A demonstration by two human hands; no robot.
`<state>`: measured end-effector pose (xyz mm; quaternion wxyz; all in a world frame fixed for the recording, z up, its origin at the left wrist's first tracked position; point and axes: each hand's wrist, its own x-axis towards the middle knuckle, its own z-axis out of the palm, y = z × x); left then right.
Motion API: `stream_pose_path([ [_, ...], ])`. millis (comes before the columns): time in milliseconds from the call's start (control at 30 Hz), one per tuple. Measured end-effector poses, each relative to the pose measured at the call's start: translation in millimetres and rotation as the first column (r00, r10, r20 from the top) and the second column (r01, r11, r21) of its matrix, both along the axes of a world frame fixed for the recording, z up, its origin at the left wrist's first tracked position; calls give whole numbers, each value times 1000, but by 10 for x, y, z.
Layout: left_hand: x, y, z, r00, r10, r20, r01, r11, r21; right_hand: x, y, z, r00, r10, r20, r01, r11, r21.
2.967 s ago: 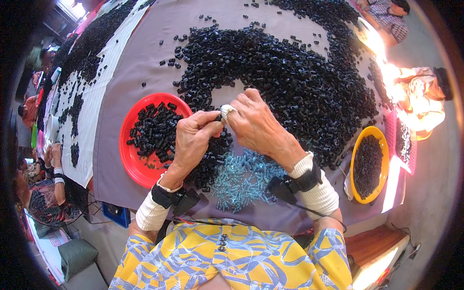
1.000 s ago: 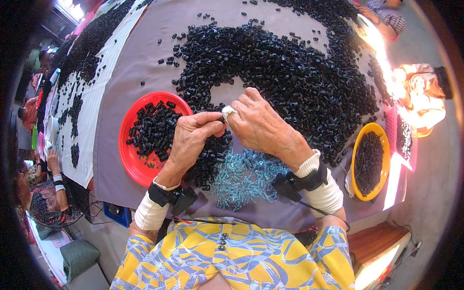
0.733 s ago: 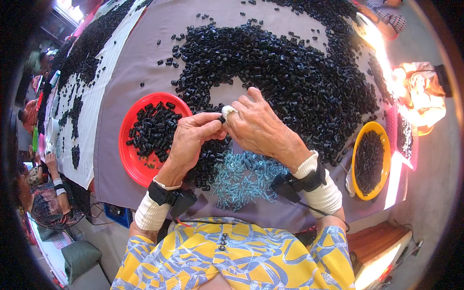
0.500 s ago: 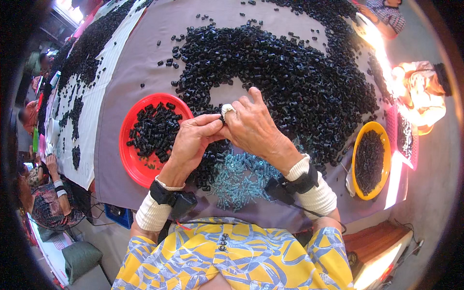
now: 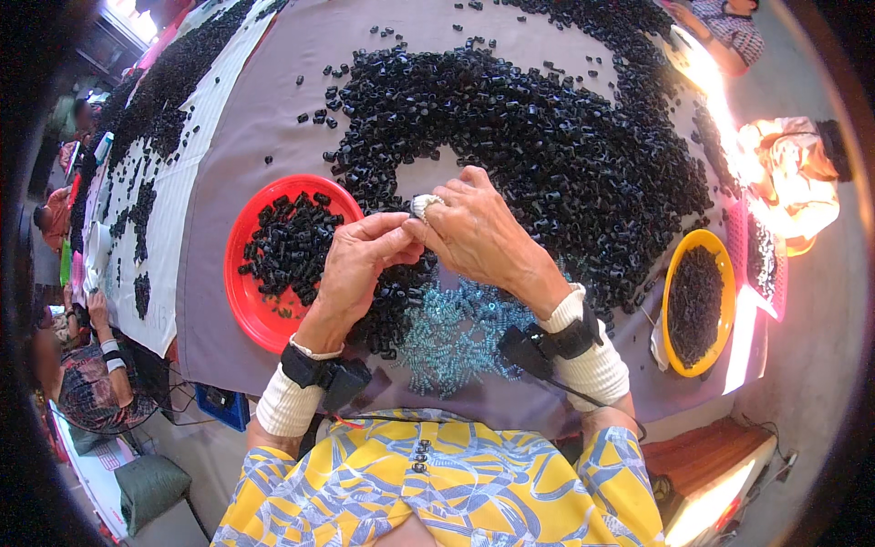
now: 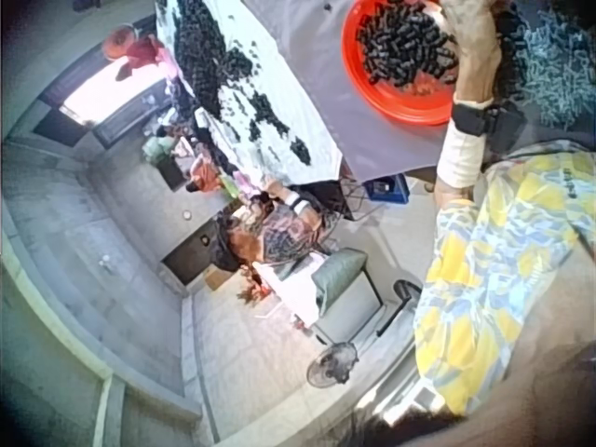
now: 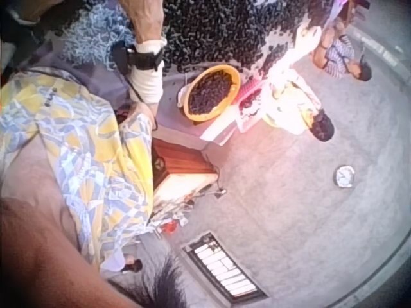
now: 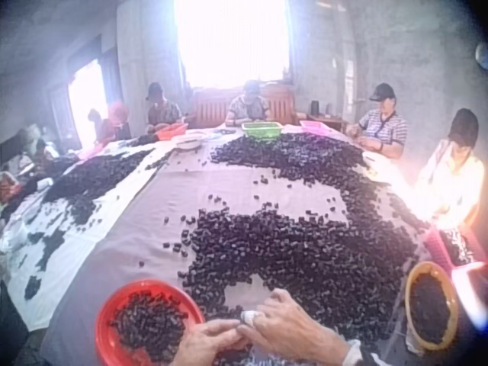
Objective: Manually assembling small black plastic or rubber components at a workstation.
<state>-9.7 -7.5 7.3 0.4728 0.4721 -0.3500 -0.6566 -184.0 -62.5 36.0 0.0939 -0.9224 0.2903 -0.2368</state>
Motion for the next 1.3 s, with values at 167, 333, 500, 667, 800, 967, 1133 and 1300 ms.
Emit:
stream_pose_path([
  [167, 74, -1, 62, 997, 44, -69, -45, 999, -9, 38, -104, -9, 974, 15, 225, -25, 999, 41],
  [333, 228, 20, 22, 980, 133, -145, -133, 991, 13, -36, -170, -273, 994, -109, 31, 111, 993, -37],
  [500, 259, 33, 0, 974, 160, -162, -155, 987, 44, -16, -149, -642, 951, -148, -272, 109, 982, -152],
  [667, 294, 61, -35, 967, 178, -181, -169, 984, 61, -73, -200, -544, 971, -105, -217, 96, 994, -54],
  [800, 290, 51, -61, 969, 169, -182, -160, 985, 60, -179, -186, -491, 968, -73, -240, 82, 996, 31],
  [967, 199, 63, -84, 977, 142, -160, -134, 989, 61, -137, -46, -632, 947, -41, -318, 3, 993, -117],
  [1133, 127, 39, -42, 971, 135, -198, -130, 991, 39, -159, -88, -414, 997, -69, 24, 63, 977, 205],
  [1300, -6, 3, -69, 922, 129, -364, -138, 990, 3, -19, 1, -189, 919, -148, 364, -2, 924, 381],
])
